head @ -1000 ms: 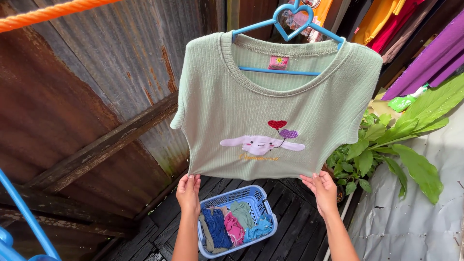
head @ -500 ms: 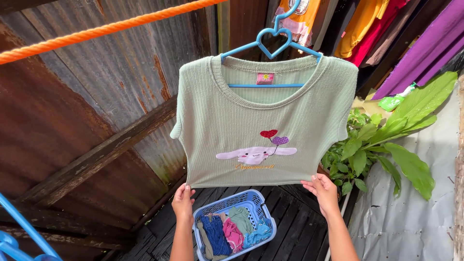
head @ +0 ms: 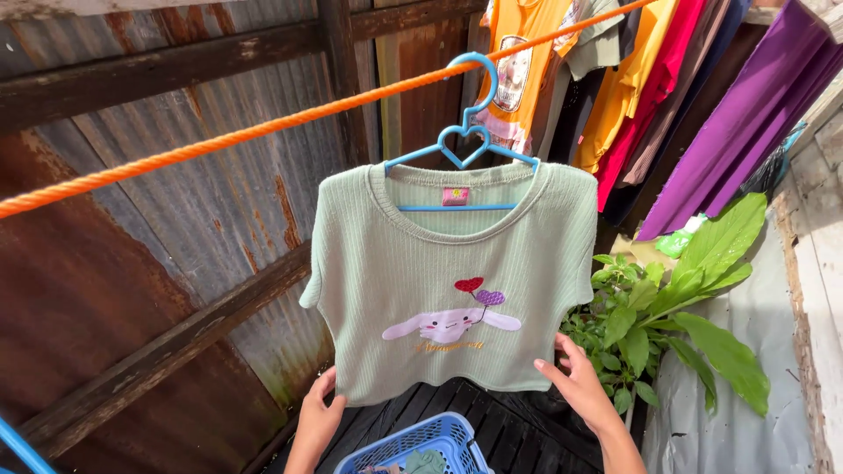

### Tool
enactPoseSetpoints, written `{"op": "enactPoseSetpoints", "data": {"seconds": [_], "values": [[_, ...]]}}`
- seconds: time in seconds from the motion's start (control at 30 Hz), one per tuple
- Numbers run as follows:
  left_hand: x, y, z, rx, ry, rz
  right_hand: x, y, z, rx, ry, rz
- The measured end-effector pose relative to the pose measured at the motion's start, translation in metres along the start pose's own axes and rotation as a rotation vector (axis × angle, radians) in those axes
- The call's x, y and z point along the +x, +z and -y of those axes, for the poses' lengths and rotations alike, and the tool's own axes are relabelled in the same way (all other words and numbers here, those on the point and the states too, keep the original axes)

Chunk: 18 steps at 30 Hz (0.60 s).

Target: Hanging wet laundry on a clothesline using plastic hangers.

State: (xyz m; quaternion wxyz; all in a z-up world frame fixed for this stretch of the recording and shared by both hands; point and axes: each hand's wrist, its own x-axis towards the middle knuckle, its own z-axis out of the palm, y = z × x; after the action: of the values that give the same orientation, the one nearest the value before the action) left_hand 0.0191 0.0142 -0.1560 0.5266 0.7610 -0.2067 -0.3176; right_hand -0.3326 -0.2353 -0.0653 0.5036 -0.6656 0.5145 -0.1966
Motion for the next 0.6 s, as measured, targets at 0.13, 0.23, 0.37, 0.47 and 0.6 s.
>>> {"op": "enactPoseSetpoints", "data": {"seconds": [0.13,0.23,0.37,0.47,0.6], "values": [[-0.026,-0.007,-0.102,-0.139,0.160,0.148,0.003,-0.002,0.027,0.214,-0.359,0.115],[-0.028,-0.011,-0.148,-0.100,0.208,0.034,0.015,-0.003,0.038,0.295,-0.378,-0.020],[-0.041,-0.013,-0.191,-0.367,0.469,-0.256,-0.022,0.000,0.104,0.646,-0.578,-0.068],[-0.041,-0.011,-0.197,-0.529,0.526,-0.274,-0.015,-0.004,0.104,0.694,-0.619,-0.102],[-0.029,-0.022,-0.187,-0.486,0.265,-0.217,0.018,-0.020,0.082,0.800,-0.480,-0.087]]}}
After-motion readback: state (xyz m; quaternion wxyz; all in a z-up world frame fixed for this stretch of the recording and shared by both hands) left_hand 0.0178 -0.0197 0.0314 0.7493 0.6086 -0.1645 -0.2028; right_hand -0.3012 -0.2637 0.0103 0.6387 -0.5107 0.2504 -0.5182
